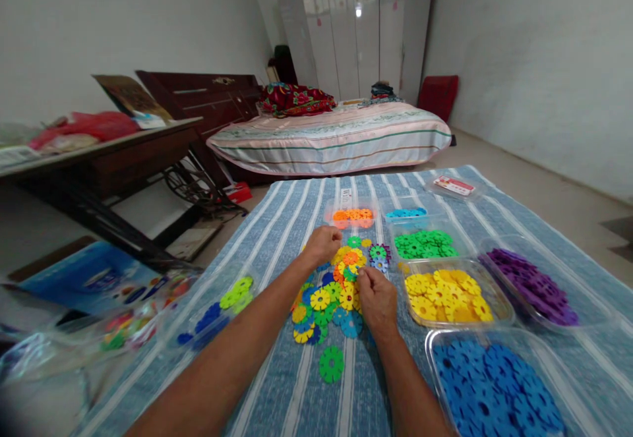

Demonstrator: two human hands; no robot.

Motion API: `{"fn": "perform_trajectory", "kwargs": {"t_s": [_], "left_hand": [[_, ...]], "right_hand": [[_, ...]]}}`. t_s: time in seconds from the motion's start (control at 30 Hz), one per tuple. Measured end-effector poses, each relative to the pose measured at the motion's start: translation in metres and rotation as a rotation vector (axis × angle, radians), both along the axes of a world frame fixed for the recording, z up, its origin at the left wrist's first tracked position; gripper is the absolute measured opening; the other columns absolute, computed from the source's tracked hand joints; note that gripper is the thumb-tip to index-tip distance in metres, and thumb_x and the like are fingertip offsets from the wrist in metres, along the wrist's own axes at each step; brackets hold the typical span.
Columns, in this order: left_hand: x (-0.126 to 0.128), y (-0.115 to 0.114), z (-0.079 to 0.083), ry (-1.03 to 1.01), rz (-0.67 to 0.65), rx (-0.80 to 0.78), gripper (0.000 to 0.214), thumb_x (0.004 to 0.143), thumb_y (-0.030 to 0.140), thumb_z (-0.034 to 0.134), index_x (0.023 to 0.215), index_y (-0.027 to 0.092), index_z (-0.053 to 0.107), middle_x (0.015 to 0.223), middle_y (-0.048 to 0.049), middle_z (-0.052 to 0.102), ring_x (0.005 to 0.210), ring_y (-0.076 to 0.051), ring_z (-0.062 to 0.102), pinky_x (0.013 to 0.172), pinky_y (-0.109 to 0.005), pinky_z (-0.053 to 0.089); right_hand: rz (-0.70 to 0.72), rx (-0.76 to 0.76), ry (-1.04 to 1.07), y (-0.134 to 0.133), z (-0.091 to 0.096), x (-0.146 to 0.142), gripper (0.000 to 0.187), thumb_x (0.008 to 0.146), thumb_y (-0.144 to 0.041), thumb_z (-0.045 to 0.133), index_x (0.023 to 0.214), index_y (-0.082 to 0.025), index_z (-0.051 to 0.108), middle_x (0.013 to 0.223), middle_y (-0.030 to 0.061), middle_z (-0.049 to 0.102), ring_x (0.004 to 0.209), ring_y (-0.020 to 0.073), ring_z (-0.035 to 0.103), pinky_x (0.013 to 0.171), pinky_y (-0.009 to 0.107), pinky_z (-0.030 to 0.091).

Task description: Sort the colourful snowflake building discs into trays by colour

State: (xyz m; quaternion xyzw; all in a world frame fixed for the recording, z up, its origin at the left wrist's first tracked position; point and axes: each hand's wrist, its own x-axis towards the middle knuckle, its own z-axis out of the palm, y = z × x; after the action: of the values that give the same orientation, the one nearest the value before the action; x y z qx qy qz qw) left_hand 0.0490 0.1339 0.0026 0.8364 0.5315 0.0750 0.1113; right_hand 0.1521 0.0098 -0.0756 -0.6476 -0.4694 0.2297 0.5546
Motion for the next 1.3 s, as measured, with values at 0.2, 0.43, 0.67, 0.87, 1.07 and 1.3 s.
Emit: {"fn": "perform_trajectory", "kwargs": {"t_s": [0.2, 0.43, 0.67, 0.87, 1.07, 1.3], "left_hand": [[0.008, 0.011, -0.009, 0.108, -0.053, -0.031, 0.026, 0.067, 0.005, 0.051, 0.080, 0.016, 0.071, 0.093, -0.0123, 0.070, 0.096, -0.025, 0.062, 0.081, -0.031, 0.045], [0.014, 0.016, -0.007, 0.116, -0.147, -0.072, 0.022, 0.064, 0.005, 0.054, 0.075, 0.015, 0.071, 0.087, -0.0099, 0.070, 0.091, -0.023, 0.063, 0.077, -0.028, 0.045], [0.043, -0.002, -0.017, -0.159, -0.351, -0.237, 0.022, 0.068, 0.025, 0.063, 0.085, 0.015, 0.074, 0.073, 0.0010, 0.070, 0.069, -0.012, 0.060, 0.064, -0.018, 0.043], [0.063, -0.012, -0.020, -0.190, -0.463, -0.312, 0.018, 0.068, 0.019, 0.062, 0.079, 0.015, 0.074, 0.075, -0.0002, 0.072, 0.071, -0.012, 0.061, 0.064, -0.017, 0.044], [0.068, -0.012, -0.025, -0.207, -0.598, -0.427, 0.019, 0.067, 0.012, 0.060, 0.077, 0.020, 0.074, 0.082, 0.0039, 0.073, 0.080, -0.012, 0.063, 0.074, -0.016, 0.045], [0.078, -0.008, -0.032, -0.128, -0.687, -0.466, 0.018, 0.070, 0.015, 0.063, 0.083, 0.019, 0.074, 0.090, 0.0019, 0.074, 0.086, -0.013, 0.063, 0.079, -0.018, 0.045]], "right_hand": [[0.002, -0.007, 0.020, 0.001, 0.000, 0.000, 0.038, 0.082, -0.045, 0.043, 0.079, -0.016, 0.067, 0.072, 0.0028, 0.066, 0.069, 0.0175, 0.059, 0.064, 0.026, 0.041], [0.001, -0.039, 0.022, 0.003, -0.001, 0.000, 0.038, 0.082, -0.045, 0.042, 0.078, -0.017, 0.067, 0.071, 0.0031, 0.065, 0.069, 0.0179, 0.058, 0.063, 0.026, 0.041], [-0.004, -0.030, -0.020, 0.002, 0.001, 0.000, 0.036, 0.082, -0.042, 0.040, 0.074, -0.017, 0.065, 0.067, 0.0019, 0.063, 0.062, 0.0156, 0.055, 0.058, 0.025, 0.038], [-0.046, -0.035, -0.051, 0.003, -0.002, -0.001, 0.034, 0.080, -0.038, 0.039, 0.066, -0.017, 0.061, 0.057, 0.0011, 0.057, 0.053, 0.0141, 0.050, 0.052, 0.025, 0.033], [-0.068, -0.033, -0.041, 0.005, -0.009, -0.002, 0.036, 0.077, -0.039, 0.039, 0.061, -0.016, 0.062, 0.053, 0.0033, 0.059, 0.051, 0.0157, 0.051, 0.050, 0.026, 0.034], [-0.063, -0.048, -0.033, 0.005, -0.006, -0.002, 0.039, 0.076, -0.039, 0.038, 0.064, -0.015, 0.067, 0.055, 0.0057, 0.063, 0.052, 0.0174, 0.055, 0.049, 0.027, 0.035]]}}
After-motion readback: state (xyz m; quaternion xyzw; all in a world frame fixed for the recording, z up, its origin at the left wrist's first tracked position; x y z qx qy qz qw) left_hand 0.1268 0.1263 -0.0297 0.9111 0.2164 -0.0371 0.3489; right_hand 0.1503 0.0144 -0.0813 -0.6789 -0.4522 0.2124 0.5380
